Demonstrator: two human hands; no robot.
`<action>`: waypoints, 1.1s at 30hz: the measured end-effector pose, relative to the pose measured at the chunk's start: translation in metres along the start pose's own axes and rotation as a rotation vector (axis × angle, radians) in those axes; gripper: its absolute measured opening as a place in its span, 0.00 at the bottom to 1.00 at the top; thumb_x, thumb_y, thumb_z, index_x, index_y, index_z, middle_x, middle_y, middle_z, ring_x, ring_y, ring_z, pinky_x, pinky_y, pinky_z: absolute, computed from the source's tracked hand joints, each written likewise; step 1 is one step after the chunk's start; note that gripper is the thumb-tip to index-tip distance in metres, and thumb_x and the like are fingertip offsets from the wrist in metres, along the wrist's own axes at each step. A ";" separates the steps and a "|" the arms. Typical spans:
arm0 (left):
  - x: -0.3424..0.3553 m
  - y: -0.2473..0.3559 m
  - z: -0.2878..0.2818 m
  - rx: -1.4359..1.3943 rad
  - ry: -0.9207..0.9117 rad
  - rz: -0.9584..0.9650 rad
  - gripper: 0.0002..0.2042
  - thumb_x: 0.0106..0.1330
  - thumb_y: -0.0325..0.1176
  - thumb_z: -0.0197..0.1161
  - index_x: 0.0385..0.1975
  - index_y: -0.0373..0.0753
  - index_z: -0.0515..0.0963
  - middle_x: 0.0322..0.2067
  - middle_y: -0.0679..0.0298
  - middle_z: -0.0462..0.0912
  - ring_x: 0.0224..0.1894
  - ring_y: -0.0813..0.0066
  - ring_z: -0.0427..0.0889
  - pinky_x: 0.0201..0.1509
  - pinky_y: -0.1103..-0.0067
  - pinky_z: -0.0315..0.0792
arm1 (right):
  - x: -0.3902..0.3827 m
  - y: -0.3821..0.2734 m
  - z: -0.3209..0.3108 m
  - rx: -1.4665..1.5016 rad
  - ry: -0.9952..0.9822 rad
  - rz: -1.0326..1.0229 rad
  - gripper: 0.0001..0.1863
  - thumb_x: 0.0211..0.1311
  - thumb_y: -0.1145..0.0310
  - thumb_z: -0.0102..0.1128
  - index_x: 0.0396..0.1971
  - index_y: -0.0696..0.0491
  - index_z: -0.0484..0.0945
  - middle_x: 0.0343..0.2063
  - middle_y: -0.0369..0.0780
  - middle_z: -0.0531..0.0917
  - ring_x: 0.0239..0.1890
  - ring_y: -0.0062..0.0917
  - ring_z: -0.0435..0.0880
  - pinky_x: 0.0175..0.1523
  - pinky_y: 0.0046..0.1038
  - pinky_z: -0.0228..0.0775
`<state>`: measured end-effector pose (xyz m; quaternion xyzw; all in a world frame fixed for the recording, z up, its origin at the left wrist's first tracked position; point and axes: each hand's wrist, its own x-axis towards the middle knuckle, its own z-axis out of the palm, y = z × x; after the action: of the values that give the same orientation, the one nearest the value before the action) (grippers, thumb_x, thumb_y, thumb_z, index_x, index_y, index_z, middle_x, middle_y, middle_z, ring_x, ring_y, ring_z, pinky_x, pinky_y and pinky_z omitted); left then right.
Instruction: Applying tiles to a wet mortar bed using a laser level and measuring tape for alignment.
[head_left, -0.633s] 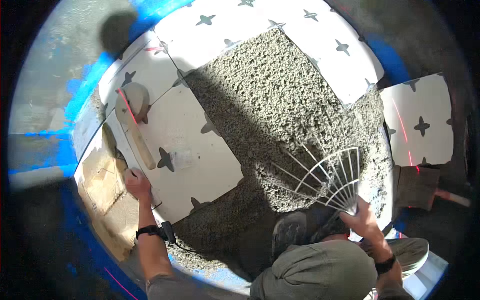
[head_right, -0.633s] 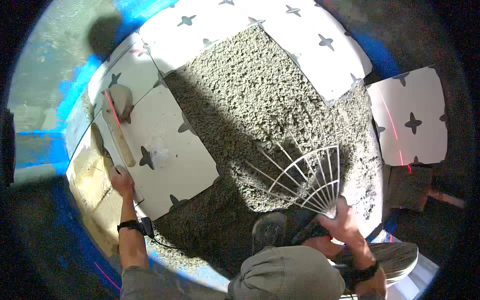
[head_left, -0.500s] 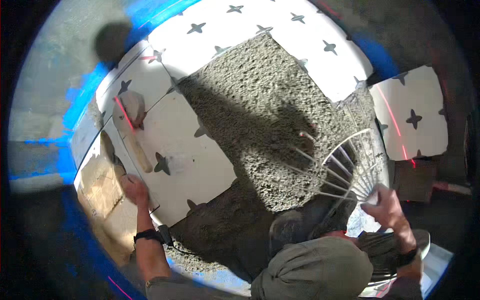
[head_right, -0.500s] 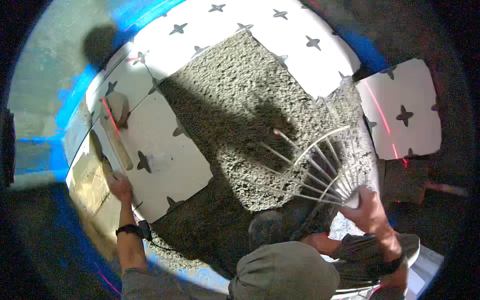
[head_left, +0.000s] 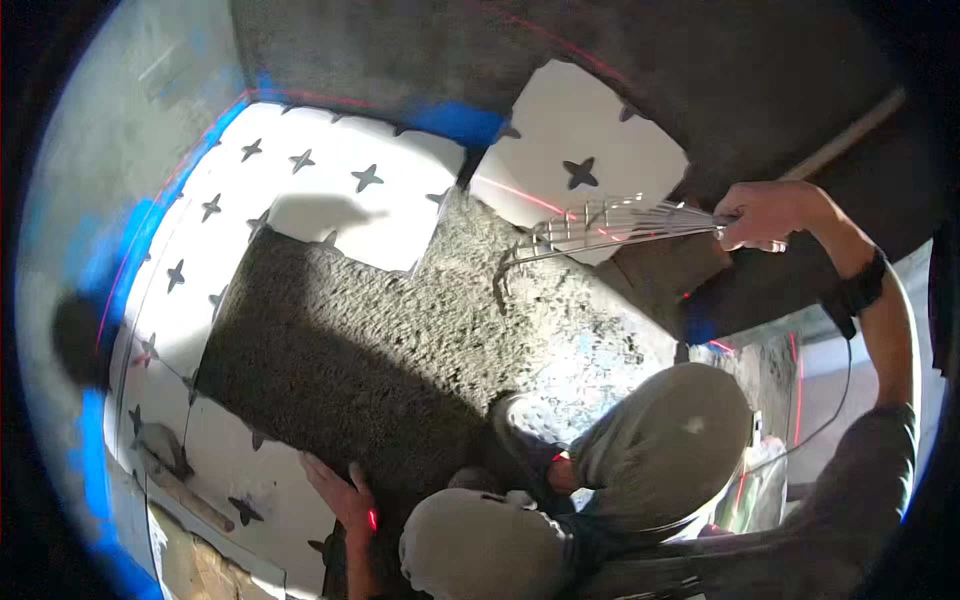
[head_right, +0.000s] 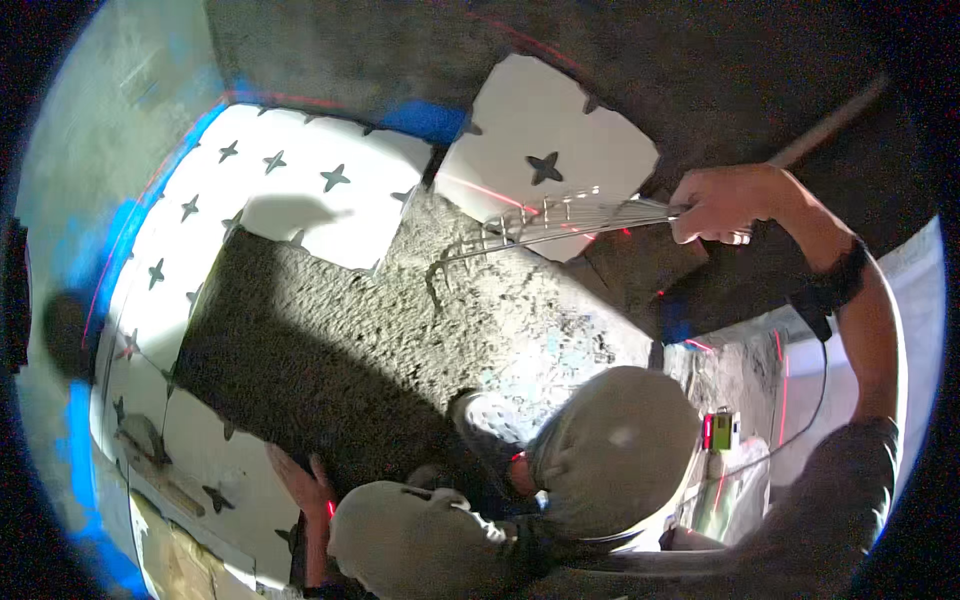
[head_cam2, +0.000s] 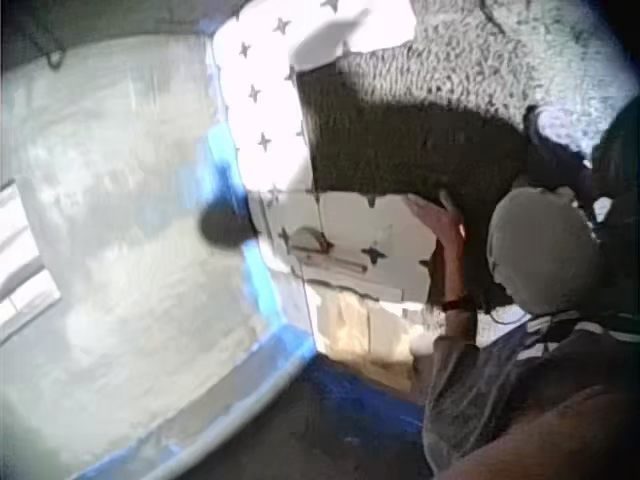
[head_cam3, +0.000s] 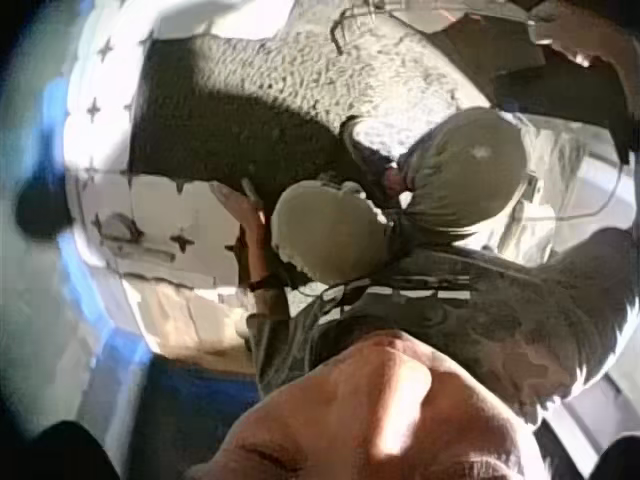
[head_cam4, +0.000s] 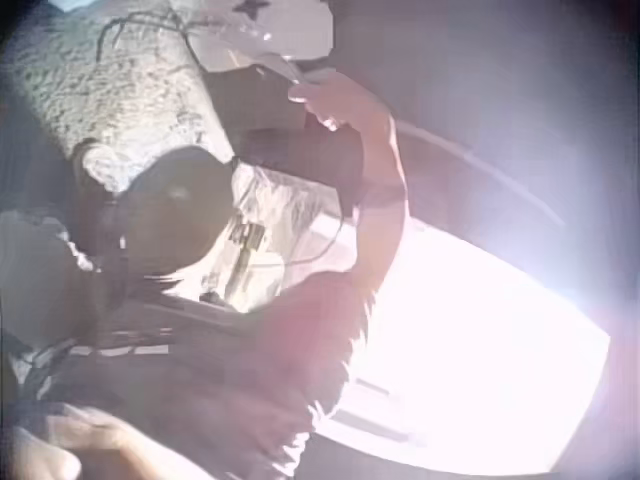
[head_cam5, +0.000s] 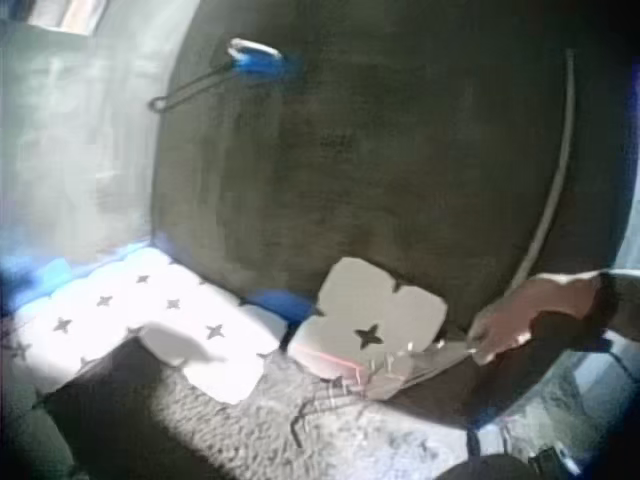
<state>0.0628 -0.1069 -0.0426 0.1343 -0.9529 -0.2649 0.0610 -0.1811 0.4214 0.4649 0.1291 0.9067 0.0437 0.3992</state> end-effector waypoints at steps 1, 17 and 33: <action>-0.011 0.009 0.005 0.044 -0.027 0.056 0.43 0.71 0.40 0.64 0.78 0.26 0.48 0.78 0.35 0.49 0.81 0.35 0.48 0.82 0.49 0.47 | 0.010 0.012 0.001 -0.021 -0.015 -0.004 0.12 0.62 0.62 0.63 0.32 0.57 0.84 0.20 0.38 0.82 0.20 0.21 0.81 0.24 0.30 0.74; -0.041 -0.018 -0.161 0.097 -0.030 -0.212 0.18 0.73 0.41 0.64 0.54 0.34 0.80 0.47 0.47 0.85 0.50 0.43 0.83 0.56 0.57 0.77 | 0.196 0.090 0.080 -0.250 0.101 -0.017 0.13 0.65 0.61 0.63 0.34 0.58 0.84 0.27 0.44 0.86 0.26 0.35 0.84 0.34 0.34 0.77; -0.028 0.046 -0.143 0.166 -0.249 -0.449 0.08 0.71 0.32 0.65 0.32 0.34 0.81 0.30 0.47 0.82 0.35 0.42 0.82 0.40 0.57 0.73 | 0.245 0.034 0.060 -0.272 1.239 -0.526 0.12 0.68 0.66 0.62 0.43 0.59 0.83 0.38 0.53 0.88 0.39 0.46 0.89 0.45 0.40 0.79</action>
<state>0.1055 -0.1305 0.1020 0.3131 -0.9179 -0.2074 -0.1281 -0.2887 0.5187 0.2561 -0.1954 0.9554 0.1246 -0.1830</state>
